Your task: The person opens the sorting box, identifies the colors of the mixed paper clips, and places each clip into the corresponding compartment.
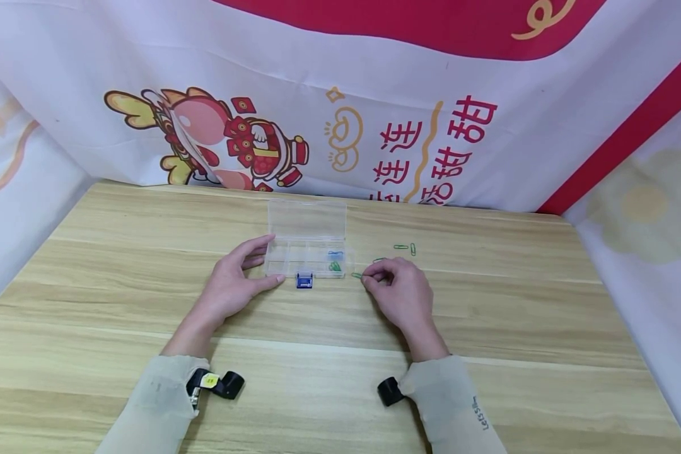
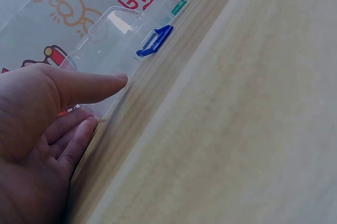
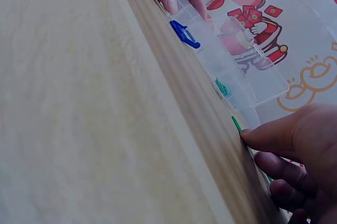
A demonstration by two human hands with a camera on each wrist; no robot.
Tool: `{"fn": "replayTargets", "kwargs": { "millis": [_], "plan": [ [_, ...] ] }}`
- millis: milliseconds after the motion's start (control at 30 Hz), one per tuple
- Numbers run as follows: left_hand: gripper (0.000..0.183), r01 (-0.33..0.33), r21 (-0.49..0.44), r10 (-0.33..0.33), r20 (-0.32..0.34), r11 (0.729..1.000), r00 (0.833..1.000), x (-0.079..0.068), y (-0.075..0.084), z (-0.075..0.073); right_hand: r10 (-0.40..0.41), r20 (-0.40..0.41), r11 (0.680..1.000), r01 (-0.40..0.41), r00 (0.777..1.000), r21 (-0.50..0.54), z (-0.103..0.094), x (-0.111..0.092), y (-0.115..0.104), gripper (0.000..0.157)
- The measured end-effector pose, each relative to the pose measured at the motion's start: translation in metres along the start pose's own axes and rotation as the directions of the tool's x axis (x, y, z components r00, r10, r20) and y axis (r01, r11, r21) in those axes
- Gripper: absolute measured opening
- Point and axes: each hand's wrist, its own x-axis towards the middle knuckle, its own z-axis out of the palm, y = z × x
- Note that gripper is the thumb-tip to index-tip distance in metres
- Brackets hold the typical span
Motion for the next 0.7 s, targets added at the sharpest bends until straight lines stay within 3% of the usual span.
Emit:
{"fn": "replayTargets", "kwargs": {
  "millis": [700],
  "plan": [
    [0.078,-0.008,0.003,0.008,-0.002,1.000,1.000,0.0007,-0.0020,0.0006,-0.017,0.017,0.995,0.019,1.000,-0.098,0.0005,-0.0020,-0.0051,0.004]
  ]
}}
